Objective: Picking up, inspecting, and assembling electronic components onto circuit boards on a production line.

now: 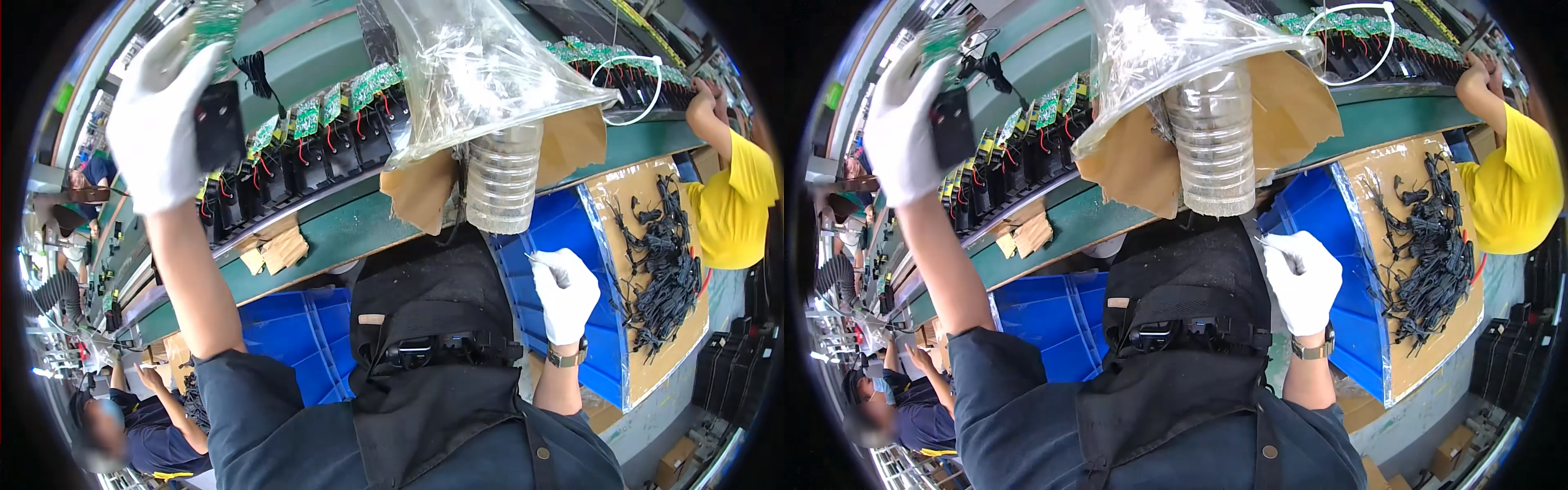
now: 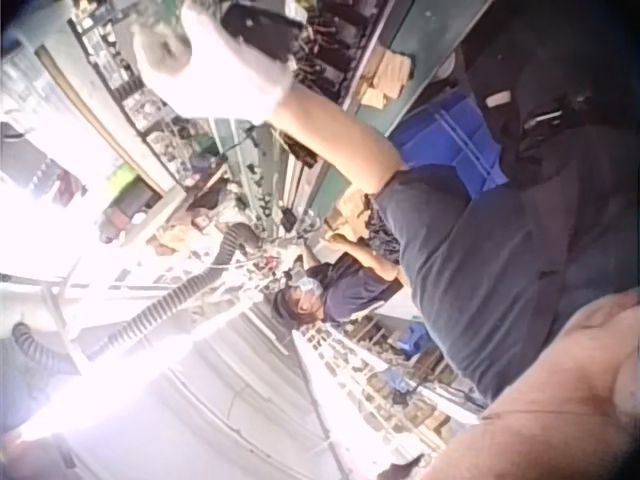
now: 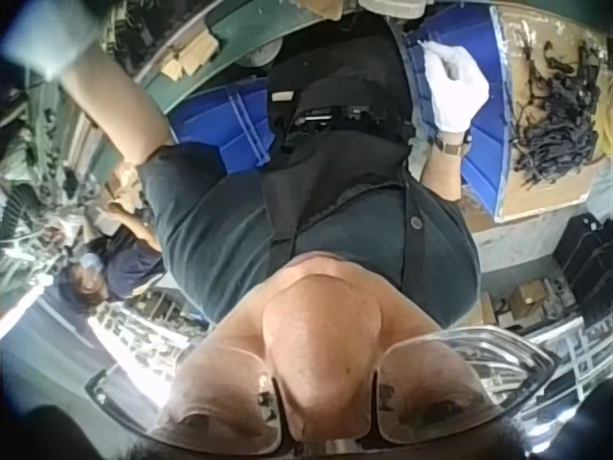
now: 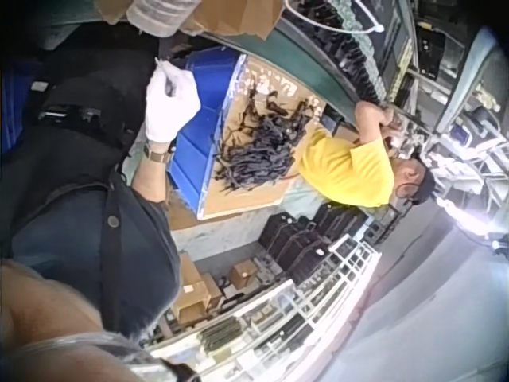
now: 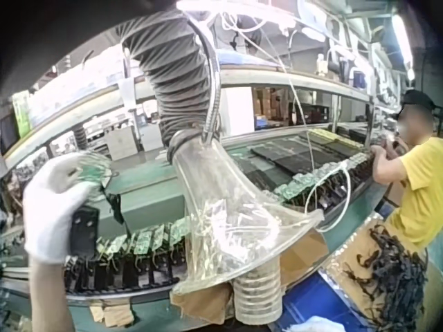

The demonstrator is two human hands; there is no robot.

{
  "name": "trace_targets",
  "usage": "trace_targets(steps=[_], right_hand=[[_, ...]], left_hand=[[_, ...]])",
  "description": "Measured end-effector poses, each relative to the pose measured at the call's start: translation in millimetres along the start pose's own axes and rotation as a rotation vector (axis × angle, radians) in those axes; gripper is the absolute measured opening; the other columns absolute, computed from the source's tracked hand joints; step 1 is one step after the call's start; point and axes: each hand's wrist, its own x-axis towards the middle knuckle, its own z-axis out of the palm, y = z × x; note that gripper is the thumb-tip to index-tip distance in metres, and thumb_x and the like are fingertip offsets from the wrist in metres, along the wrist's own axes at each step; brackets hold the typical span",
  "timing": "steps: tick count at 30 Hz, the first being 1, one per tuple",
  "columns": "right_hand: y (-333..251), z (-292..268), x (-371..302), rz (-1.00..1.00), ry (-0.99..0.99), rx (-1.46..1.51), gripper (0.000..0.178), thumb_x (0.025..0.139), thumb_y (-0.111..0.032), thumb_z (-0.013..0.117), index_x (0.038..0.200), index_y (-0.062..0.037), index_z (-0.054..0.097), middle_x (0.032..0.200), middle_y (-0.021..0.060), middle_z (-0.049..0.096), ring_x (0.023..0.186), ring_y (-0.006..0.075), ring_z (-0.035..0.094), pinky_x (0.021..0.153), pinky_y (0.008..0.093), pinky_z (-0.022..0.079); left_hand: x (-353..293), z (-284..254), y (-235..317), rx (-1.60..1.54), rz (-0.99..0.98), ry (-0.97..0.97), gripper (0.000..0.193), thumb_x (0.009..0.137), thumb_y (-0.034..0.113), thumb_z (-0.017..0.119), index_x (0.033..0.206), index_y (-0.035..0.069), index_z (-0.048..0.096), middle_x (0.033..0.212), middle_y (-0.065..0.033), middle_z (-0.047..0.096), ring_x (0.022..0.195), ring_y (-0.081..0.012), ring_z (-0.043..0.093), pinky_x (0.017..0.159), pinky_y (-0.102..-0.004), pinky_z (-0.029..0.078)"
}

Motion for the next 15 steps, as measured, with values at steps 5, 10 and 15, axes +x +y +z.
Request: trace_targets(steps=[5,10,15], right_hand=[[2.8,-1.3,1.2,0.017,-0.009,0.012,0.013,0.073,0.001,0.066,0.084,-0.0027,0.071,0.069,0.0007,0.058,0.054,0.0101,0.041,0.050,0.0226,0.032],[2.6,-1.6,0.8,-0.019,-0.003,0.017,0.013,0.073,0.001,0.066,0.085,-0.0024,0.071,0.069,0.0010,0.058,0.055,0.0103,0.042,0.051,0.0226,0.032],[8.0,-7.1,-1.0,0.047,0.000,0.015,0.013,0.073,0.000,0.066,0.084,-0.0021,0.071,0.070,0.0014,0.058,0.055,0.0107,0.043,0.051,0.0227,0.033]], left_hand=[[35.8,59.4,-83.0,0.106,-0.034,-0.083,0.051,0.079,0.023,0.074,0.123,0.002,0.061,0.118,-0.0176,0.064,0.107,-0.0243,0.063,0.095,-0.0313,0.047],[53.7,106.7,-192.9,0.474,0.214,-0.019,0.050,0.080,0.023,0.070,0.124,0.000,0.058,0.119,-0.0203,0.062,0.109,-0.0314,0.061,0.097,-0.0375,0.046],[43.3,125.8,-208.8,0.531,-0.042,-0.371,0.048,0.081,0.021,0.066,0.122,-0.002,0.057,0.117,-0.0201,0.062,0.108,-0.0343,0.060,0.098,-0.0383,0.045]])
